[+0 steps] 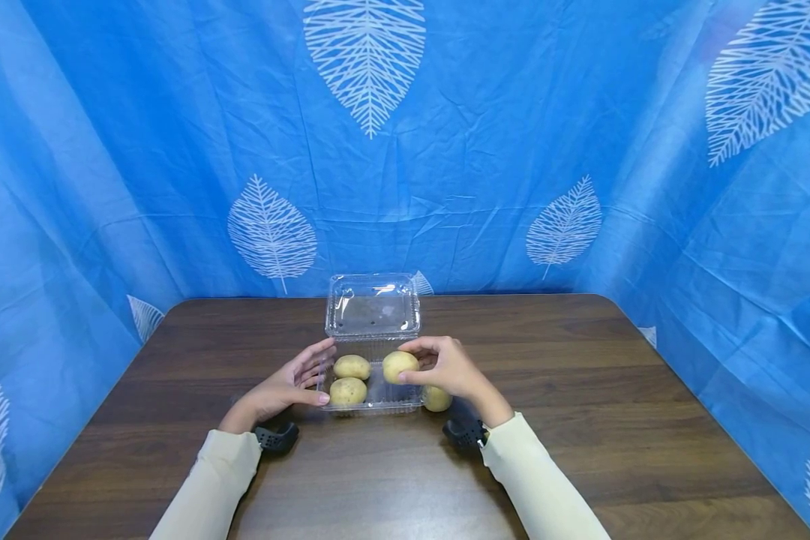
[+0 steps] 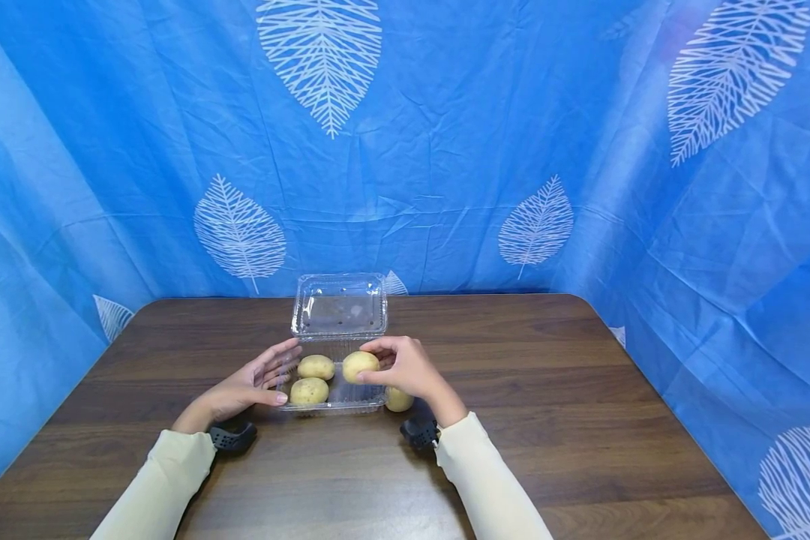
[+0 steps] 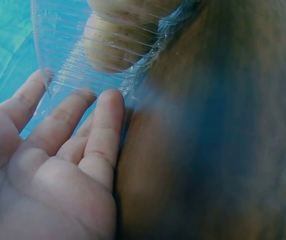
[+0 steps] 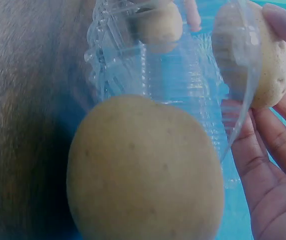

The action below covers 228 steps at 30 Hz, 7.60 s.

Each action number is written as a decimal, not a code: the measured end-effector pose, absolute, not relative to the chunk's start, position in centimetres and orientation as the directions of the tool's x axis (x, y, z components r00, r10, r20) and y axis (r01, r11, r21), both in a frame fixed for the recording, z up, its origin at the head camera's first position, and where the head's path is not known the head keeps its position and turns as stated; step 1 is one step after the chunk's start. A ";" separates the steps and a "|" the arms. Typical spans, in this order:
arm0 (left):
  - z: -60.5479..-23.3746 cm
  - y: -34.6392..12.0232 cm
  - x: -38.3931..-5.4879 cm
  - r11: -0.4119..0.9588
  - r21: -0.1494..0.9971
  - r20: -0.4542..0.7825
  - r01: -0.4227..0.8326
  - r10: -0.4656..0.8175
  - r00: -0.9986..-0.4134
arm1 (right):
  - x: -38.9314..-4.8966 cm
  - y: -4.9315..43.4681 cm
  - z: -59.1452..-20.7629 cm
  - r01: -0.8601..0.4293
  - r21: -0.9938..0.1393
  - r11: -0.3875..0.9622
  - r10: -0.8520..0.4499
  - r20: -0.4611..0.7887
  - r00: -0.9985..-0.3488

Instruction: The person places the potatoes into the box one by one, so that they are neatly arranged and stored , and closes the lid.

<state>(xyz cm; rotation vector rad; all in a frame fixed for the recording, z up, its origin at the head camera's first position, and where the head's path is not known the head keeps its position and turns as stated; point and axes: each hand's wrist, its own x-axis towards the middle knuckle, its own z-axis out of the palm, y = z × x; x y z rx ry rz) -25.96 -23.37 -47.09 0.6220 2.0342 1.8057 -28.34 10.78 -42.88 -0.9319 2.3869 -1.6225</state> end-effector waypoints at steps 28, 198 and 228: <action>-47.2 -23.4 -26.0 0.108 0.990 0.017 0.089 0.539 -0.842 | -28.2 9.3 -42.3 -0.462 -0.812 0.356 -0.649 0.140 -0.747; -47.6 -23.6 -26.6 0.079 0.989 0.061 0.123 0.543 -0.838 | -31.8 17.9 -45.5 -0.202 -0.938 0.281 -0.771 -0.095 -0.629; -47.4 -23.6 -26.6 0.104 0.988 0.041 0.116 0.544 -0.838 | -32.0 18.4 -46.6 -0.178 -0.955 0.239 -0.524 0.027 -0.851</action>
